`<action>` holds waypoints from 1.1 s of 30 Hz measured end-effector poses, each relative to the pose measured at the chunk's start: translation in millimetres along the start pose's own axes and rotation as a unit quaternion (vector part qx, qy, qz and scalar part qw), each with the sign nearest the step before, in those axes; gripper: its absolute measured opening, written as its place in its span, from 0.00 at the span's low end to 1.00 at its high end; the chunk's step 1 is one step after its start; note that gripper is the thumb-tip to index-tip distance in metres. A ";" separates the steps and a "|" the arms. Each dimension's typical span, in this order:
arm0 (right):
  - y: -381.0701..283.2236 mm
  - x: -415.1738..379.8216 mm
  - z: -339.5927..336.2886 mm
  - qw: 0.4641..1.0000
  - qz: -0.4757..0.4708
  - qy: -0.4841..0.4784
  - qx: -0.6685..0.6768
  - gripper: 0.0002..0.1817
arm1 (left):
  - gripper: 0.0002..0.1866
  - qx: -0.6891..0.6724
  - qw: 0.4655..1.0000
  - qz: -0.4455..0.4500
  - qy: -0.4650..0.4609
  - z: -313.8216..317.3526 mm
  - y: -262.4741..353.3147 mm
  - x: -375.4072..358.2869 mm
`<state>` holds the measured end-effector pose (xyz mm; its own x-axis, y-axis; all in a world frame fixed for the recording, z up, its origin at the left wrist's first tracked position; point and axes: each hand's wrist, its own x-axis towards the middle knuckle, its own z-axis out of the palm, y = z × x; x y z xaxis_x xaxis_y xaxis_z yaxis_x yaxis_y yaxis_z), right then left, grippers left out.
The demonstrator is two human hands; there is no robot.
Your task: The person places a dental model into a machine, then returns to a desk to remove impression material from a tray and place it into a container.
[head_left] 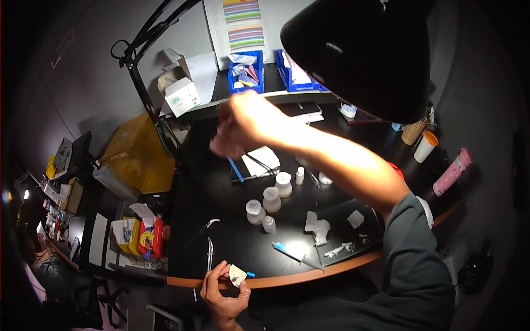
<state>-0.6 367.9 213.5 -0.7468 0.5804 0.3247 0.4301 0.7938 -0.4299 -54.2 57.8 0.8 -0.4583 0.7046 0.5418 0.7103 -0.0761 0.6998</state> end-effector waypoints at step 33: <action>120.5 211.2 -51.8 0.977 0.049 0.041 -0.201 0.29 | 0.30 0.032 0.999 -0.027 0.034 -13.8 10.0 -9.5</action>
<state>-80.2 595.6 273.9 -0.6553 0.6573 0.3722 0.6750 0.7308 -0.1020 -50.1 40.6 9.1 -0.5303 0.6562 0.5368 0.7154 0.0066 0.6987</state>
